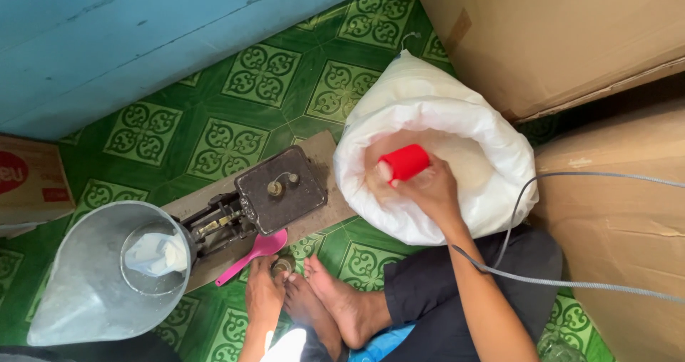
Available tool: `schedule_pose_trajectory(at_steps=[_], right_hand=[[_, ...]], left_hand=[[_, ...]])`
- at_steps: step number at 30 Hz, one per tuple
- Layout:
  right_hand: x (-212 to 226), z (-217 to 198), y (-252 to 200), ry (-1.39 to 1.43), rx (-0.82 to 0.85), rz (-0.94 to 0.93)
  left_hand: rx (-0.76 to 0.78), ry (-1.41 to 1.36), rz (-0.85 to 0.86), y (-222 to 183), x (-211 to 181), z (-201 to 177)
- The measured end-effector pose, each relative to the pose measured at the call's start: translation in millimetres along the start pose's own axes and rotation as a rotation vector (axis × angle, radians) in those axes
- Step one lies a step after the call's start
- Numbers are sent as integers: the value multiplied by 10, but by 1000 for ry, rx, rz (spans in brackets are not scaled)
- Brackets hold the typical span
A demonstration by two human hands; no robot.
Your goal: Scooping white powder from a large sack into a funnel for packaging into small bags.
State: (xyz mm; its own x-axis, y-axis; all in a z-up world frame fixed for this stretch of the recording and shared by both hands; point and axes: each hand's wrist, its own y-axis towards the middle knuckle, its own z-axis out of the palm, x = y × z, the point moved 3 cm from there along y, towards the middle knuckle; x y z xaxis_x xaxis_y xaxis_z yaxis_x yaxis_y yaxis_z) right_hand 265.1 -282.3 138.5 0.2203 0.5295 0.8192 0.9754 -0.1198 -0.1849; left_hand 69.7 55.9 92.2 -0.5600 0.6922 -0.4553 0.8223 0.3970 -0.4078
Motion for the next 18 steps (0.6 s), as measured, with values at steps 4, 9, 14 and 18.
schedule_pose_trajectory(at_steps=[4, 9, 14, 18], right_hand=[[-66, -156, 20, 191, -77, -65], [-14, -249, -24, 305, -43, -20], [141, -160, -131, 380, 0, -3], [366, 51, -252, 451, 40, -4]], left_hand=[[30, 53, -50, 23, 92, 99], [50, 3, -72, -26, 80, 120], [-29, 20, 24, -105, 99, 198], [-138, -34, 222, -126, 302, 327]])
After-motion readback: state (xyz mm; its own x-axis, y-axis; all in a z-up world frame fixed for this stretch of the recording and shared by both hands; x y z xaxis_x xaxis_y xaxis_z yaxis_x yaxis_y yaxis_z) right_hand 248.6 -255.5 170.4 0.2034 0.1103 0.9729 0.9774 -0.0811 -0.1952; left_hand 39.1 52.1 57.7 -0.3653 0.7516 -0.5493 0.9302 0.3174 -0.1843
